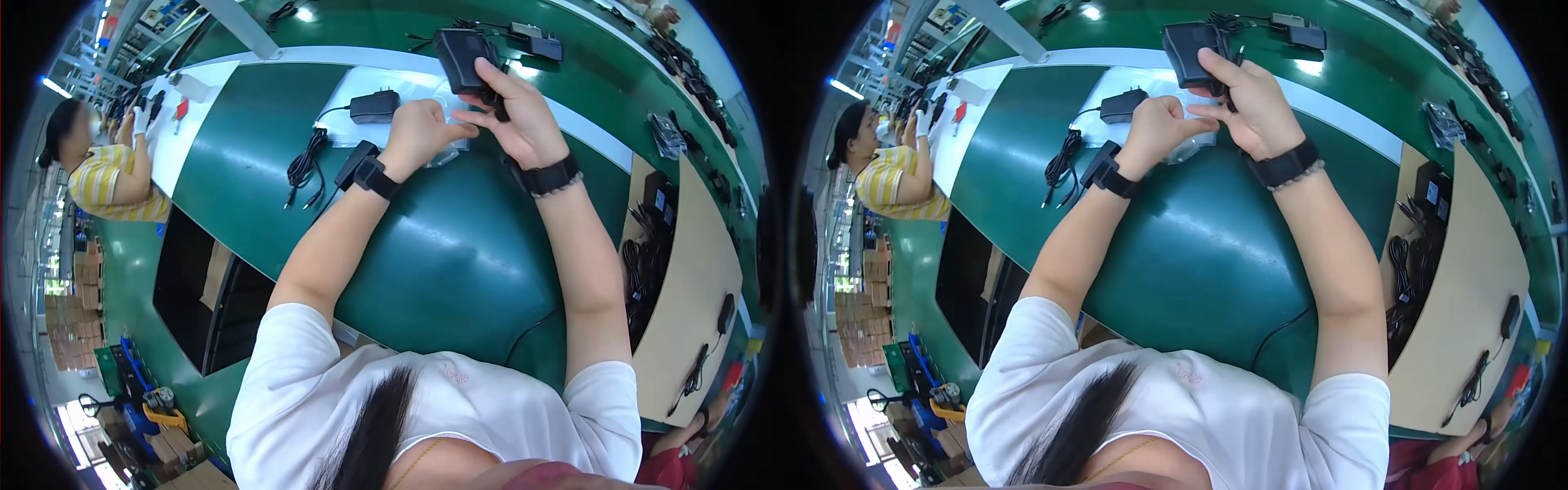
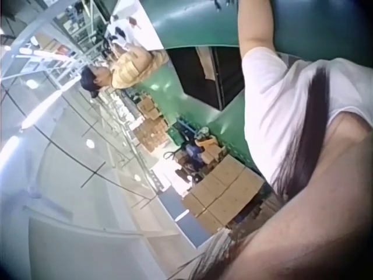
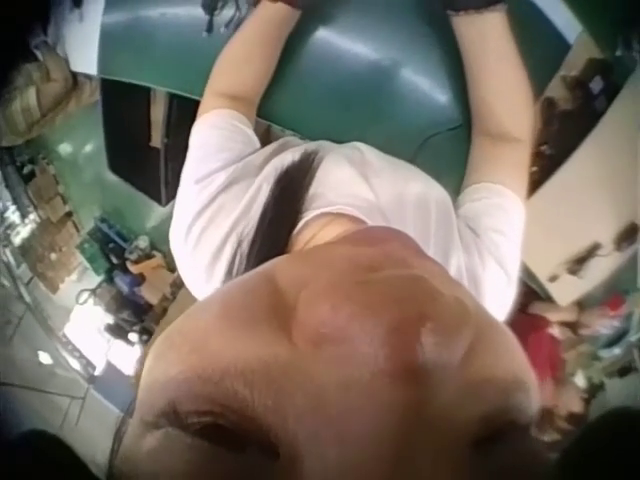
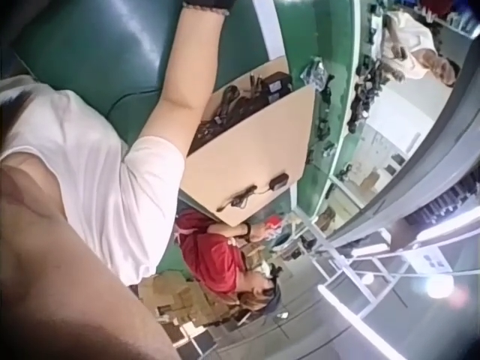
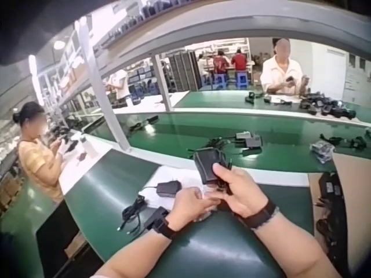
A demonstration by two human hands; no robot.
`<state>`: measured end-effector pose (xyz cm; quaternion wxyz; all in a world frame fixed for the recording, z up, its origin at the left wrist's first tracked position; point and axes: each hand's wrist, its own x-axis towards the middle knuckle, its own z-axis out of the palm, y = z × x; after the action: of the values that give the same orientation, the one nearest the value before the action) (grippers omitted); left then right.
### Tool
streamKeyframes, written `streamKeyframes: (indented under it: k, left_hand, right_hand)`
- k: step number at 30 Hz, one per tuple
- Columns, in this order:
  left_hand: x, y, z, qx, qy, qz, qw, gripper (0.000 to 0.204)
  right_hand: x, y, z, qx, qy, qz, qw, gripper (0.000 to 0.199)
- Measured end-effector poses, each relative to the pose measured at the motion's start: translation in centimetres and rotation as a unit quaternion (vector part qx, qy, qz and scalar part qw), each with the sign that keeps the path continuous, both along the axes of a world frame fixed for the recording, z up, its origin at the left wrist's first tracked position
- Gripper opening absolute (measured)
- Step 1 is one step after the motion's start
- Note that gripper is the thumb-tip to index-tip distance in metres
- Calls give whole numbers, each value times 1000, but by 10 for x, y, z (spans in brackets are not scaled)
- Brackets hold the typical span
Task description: The person picks up a power adapter and a cable, wraps the cable around the adapter, and places the assembly into a plastic bag, repeating this process for several units.
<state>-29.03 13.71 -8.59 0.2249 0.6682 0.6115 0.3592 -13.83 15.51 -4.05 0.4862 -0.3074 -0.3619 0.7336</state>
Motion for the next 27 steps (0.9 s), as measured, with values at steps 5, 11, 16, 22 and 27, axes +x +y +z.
streamKeyframes:
  k: [5,11,16,22,27]
  left_hand:
    - [-2,0,8,-33,-27,-40,998,54]
    - [-21,9,9,1,-80,12,997,44]
    - [-17,22,21,57,-181,44,981,27]
    - [-4,26,46,112,-243,-39,963,19]
    - [16,11,55,279,55,-171,943,12]
  right_hand:
    - [3,19,-28,-1,-22,1,1000,29]
    - [14,27,-23,82,-71,-191,976,28]
    - [3,-5,-3,246,-351,-118,896,40]
    - [10,-14,-9,479,-501,-138,707,46]
    - [13,-13,-13,465,-528,-121,700,42]
